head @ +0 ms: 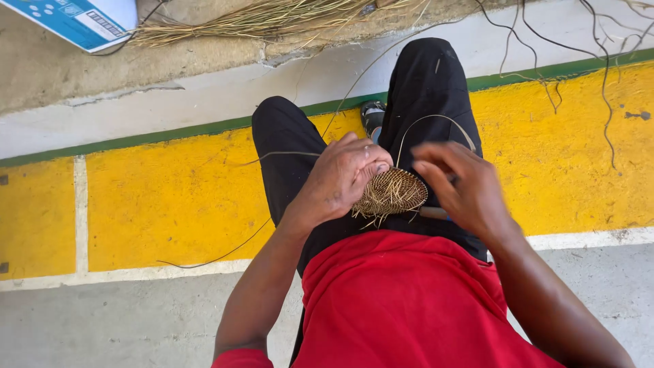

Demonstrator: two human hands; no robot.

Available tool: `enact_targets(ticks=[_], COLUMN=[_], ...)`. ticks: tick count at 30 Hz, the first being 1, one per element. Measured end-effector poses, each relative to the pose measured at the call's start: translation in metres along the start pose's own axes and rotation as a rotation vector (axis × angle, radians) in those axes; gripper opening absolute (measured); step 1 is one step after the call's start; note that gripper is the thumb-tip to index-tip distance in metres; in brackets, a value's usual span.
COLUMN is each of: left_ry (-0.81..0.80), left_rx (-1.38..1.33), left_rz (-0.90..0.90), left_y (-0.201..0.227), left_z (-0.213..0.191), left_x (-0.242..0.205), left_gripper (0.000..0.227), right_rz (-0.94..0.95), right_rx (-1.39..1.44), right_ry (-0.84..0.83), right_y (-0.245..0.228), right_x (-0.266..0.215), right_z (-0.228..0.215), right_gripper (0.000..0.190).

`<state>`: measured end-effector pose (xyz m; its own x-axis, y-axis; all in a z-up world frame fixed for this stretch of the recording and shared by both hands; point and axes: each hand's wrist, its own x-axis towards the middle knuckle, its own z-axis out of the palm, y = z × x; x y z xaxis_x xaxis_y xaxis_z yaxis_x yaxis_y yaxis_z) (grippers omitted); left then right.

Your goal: The recorder is weaving a circular basket or mat using straw-like materials and a small hook tool.

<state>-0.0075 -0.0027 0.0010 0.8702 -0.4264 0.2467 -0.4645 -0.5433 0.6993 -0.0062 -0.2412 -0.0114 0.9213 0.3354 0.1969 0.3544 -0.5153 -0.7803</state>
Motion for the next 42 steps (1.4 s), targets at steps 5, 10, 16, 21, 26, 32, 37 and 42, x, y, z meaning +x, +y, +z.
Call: enact_targets(ticks=[5,10,16,21,26,32,37,42], left_ry=[0.014,0.007,0.031,-0.016,0.011,0.02,0.025,0.012], left_rx=[0.026,0.088,0.118,-0.004,0.03,0.025,0.038,0.003], left_rz=[-0.022,-0.03,-0.129,-0.145,-0.084,-0.067,-0.054,-0.054], left_y=[0.004,0.007,-0.009,-0.026,-0.025,-0.027,-0.028,-0.03], left_z=[0.003,0.012,0.016,0.02,0.022,0.024,0.026,0.026], left_x=[0.0,-0.006,0.0,0.014,0.014,0.013,0.011,0.01], left_gripper=[0.01,0.011,0.017,0.016,0.016,0.02,0.019,0.026], right_rz=[-0.036,0.033,-0.115,-0.189,0.048,-0.022,-0.15,-0.117], right_rx=[0.361,0.493,0.345,0.961,0.766,0.3,0.093,0.054], right_ry=[0.048,0.171,0.238,-0.033,-0.03,0.092,0.13,0.139], right_y=[0.02,0.019,0.02,-0.003,0.016,0.007,0.009,0.011], right_x=[0.028,0.024,0.015,0.006,-0.003,-0.001,-0.002,-0.003], right_z=[0.034,0.031,-0.021,-0.032,0.003,0.017,0.02,0.024], right_gripper=[0.013,0.008,0.009,0.016,0.018,0.019,0.014,0.015])
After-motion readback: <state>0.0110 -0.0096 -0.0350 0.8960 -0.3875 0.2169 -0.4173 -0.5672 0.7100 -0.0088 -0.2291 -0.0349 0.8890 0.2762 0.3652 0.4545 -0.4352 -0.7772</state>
